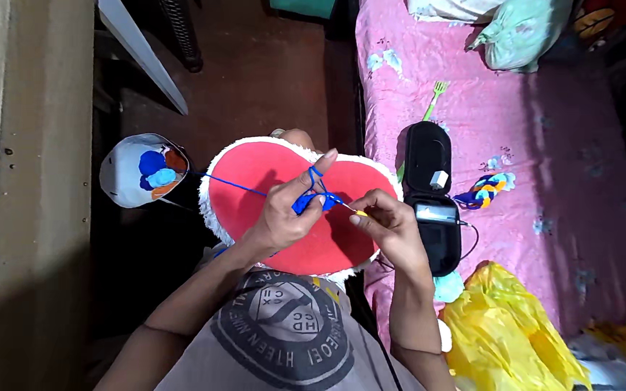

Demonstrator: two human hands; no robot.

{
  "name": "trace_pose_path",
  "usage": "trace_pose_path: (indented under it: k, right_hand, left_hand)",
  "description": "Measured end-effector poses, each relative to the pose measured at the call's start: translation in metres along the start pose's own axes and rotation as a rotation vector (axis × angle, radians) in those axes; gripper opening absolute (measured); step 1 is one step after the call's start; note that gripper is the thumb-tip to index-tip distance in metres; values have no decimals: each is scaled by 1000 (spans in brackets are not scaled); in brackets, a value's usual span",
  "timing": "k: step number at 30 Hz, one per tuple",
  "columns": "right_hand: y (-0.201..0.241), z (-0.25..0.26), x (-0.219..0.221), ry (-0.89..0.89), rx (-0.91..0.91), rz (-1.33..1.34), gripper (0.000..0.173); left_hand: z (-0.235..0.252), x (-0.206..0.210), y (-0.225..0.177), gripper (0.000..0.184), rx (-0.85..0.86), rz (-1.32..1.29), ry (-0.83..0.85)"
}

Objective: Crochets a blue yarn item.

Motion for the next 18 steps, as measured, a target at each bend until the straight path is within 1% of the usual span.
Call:
trace_pose_path:
  k: [2, 4, 6, 8, 10, 12, 15, 18]
  right_hand:
    - [-11, 0, 6, 30, 89, 275, 14]
    - [-23, -1, 17, 42, 151, 556, 14]
    - [-30, -3, 27, 41, 184, 773, 13]
    - [-34, -4, 31, 3, 206, 843, 13]
    - [-35, -4, 28, -55, 185, 793, 13]
    - [-28, -4, 20, -118, 125, 634, 14]
    - [-5, -4, 11, -195, -66, 259, 13]
    - [20, -5, 12, -242, -280, -139, 7]
  left_hand:
    - [2, 1, 10, 74, -167, -195, 42]
    - [3, 6, 18, 81, -299, -414, 78]
    - [4, 11, 23, 81, -352, -502, 92]
    - [3, 12, 24, 79, -348, -459, 72]
    - [2, 11, 21, 79, -317, -344, 39]
    - [1, 9, 17, 79, -287, -251, -3]
    - [0, 6, 7, 75, -194, -123, -54]
    - [-2, 5, -5, 64, -54, 50, -85]
Point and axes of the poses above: each hand's wrist, its own z-axis towards the middle knuckle, its own x-axis out of the palm, y = z × x, the point moved 10 cm from there along z, towards the middle knuckle, and after that the axes turned 6 degrees about -x, right-handed, at the moved point
